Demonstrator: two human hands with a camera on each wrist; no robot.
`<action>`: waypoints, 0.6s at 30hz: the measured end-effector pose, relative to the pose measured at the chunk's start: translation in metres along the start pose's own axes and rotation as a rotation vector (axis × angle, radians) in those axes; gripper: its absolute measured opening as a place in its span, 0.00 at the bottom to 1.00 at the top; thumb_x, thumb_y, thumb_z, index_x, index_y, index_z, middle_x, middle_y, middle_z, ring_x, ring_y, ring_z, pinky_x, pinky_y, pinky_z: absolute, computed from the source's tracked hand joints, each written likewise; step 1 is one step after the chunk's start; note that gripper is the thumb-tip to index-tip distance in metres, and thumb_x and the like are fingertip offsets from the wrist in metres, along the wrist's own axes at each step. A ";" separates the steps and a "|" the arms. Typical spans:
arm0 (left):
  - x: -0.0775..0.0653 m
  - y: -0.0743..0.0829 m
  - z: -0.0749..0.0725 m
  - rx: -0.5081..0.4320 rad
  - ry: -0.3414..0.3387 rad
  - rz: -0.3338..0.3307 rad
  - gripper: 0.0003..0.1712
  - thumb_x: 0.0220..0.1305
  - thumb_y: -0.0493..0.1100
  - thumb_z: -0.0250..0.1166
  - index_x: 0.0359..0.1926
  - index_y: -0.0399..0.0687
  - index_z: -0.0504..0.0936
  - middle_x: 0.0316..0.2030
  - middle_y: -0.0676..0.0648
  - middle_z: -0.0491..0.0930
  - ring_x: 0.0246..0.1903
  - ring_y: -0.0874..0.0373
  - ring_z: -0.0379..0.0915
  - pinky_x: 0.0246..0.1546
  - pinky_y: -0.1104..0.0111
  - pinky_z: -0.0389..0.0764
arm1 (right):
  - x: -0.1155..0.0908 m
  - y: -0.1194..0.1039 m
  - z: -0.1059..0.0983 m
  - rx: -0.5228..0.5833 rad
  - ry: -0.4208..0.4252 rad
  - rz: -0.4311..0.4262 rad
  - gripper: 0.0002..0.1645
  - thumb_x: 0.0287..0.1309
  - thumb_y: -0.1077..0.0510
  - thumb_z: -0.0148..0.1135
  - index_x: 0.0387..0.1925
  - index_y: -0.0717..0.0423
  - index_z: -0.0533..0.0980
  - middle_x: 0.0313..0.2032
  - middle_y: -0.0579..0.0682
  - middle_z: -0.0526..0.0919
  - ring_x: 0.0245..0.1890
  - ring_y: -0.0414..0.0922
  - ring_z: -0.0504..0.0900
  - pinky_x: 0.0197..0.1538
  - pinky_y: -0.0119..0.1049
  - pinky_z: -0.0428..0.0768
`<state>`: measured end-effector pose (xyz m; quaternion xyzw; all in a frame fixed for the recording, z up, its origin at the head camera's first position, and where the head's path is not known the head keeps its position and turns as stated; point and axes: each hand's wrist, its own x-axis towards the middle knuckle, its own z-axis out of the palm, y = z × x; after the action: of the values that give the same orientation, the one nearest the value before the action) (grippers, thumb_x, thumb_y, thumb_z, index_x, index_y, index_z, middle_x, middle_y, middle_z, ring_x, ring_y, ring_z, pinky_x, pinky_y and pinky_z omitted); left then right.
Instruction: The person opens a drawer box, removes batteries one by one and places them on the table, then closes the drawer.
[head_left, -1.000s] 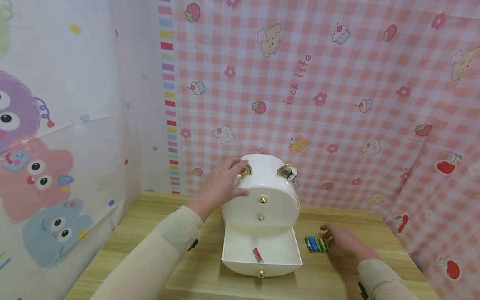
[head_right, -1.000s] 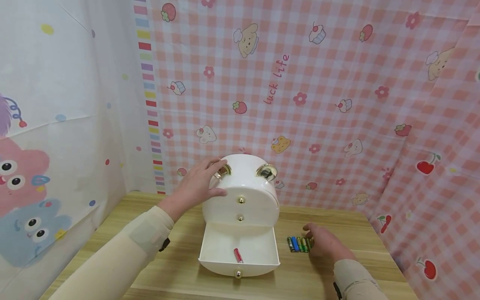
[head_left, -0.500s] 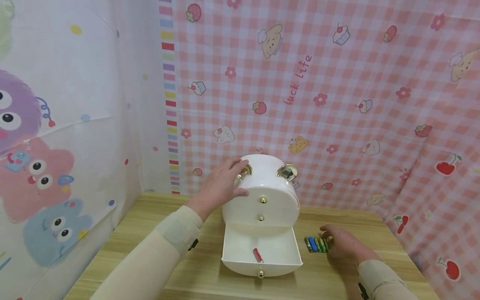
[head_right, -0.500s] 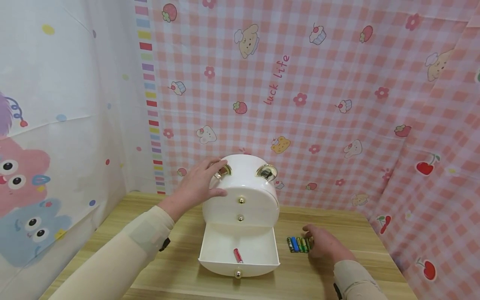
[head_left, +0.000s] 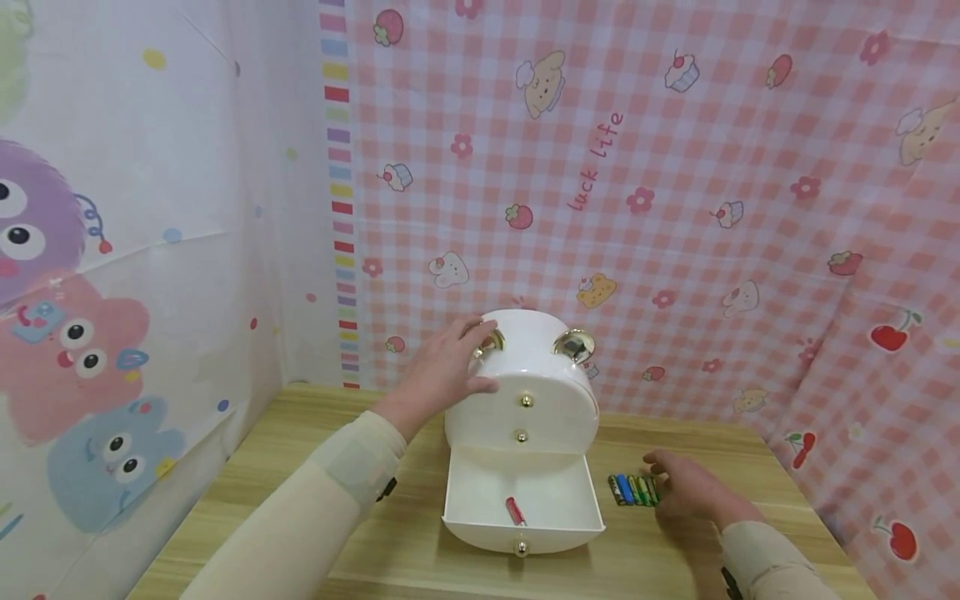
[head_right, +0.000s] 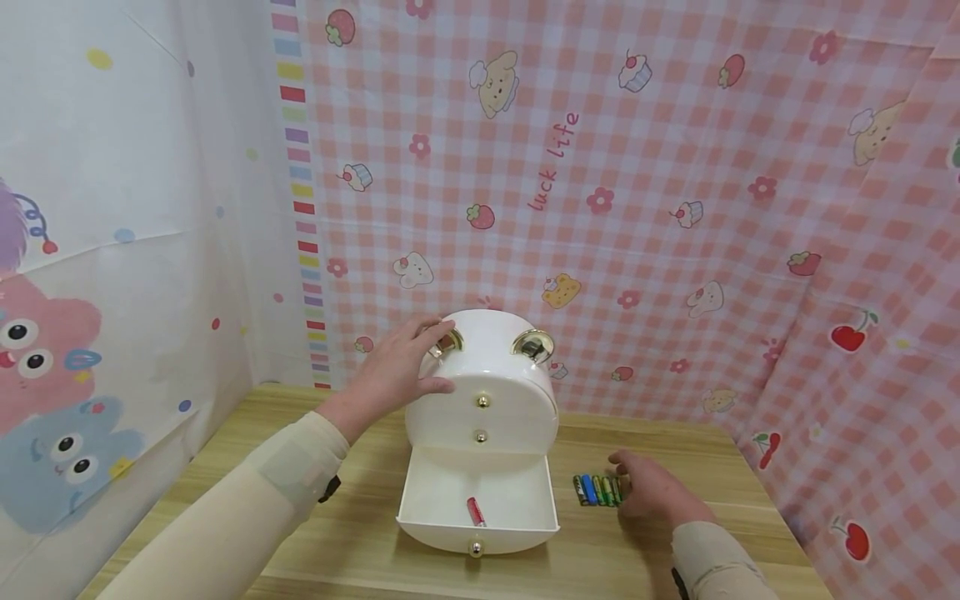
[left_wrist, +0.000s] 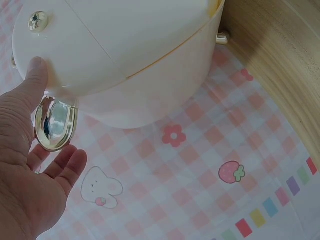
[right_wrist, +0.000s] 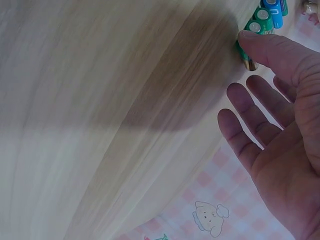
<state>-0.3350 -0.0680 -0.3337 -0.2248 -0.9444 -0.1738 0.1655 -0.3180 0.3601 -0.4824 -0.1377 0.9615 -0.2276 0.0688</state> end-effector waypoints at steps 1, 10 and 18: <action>0.000 0.000 0.000 -0.002 0.001 0.000 0.54 0.59 0.59 0.80 0.81 0.56 0.66 0.79 0.45 0.65 0.76 0.43 0.67 0.78 0.45 0.71 | -0.001 0.000 -0.001 -0.008 -0.001 0.003 0.48 0.38 0.72 0.77 0.67 0.72 0.72 0.59 0.74 0.82 0.56 0.68 0.85 0.60 0.65 0.84; 0.000 0.000 0.000 -0.006 0.000 0.005 0.54 0.59 0.59 0.80 0.81 0.55 0.66 0.79 0.44 0.65 0.77 0.42 0.66 0.79 0.45 0.70 | -0.012 -0.002 -0.011 -0.033 0.006 -0.019 0.36 0.58 0.67 0.73 0.67 0.72 0.72 0.59 0.75 0.82 0.53 0.68 0.86 0.57 0.65 0.85; 0.000 -0.001 0.000 -0.011 0.003 0.008 0.54 0.59 0.58 0.80 0.81 0.55 0.66 0.79 0.43 0.65 0.76 0.42 0.67 0.78 0.45 0.70 | -0.021 -0.015 -0.022 -0.070 -0.022 -0.063 0.37 0.58 0.66 0.75 0.67 0.70 0.73 0.60 0.73 0.82 0.53 0.66 0.86 0.54 0.61 0.88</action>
<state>-0.3353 -0.0685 -0.3341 -0.2294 -0.9422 -0.1787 0.1664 -0.2989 0.3627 -0.4549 -0.1726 0.9633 -0.1944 0.0674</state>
